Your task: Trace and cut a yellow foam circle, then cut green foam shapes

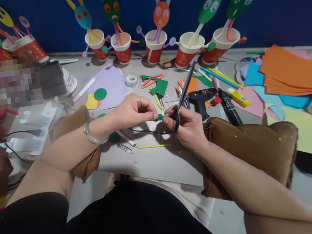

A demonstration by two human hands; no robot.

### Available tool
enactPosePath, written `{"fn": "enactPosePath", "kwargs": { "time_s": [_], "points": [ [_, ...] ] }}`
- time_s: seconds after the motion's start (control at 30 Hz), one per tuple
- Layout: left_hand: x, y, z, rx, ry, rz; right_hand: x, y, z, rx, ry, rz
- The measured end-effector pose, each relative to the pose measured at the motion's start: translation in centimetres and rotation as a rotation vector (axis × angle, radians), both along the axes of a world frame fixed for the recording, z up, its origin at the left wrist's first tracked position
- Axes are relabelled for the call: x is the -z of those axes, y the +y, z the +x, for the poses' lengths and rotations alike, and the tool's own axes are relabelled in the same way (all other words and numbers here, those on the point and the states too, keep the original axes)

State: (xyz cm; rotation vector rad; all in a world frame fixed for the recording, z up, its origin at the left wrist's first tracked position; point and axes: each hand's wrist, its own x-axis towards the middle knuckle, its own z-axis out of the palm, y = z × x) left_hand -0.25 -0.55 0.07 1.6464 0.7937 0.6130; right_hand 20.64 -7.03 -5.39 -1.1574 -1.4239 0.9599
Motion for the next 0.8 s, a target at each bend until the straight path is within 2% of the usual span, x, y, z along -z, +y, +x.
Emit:
{"fn": "enactPosePath", "kwargs": {
  "time_s": [0.23,0.43,0.57,0.8],
  "points": [
    [-0.6,0.2,-0.2,-0.064,-0.070,-0.065,0.3,0.2,0.6,0.031,0.051,0.062],
    [-0.6,0.4,-0.2,-0.145,-0.192,-0.131,-1.0,-0.1,0.1,-0.150,-0.002,0.068],
    [-0.4,0.4,-0.2,-0.166,-0.246,-0.113,-1.4,-0.1,-0.1,-0.188,-0.039,0.022],
    [-0.4,0.4,-0.4,-0.194,-0.285,-0.065,-1.7,0.0,-0.5,-0.351,-0.172,-0.014]
  ]
}}
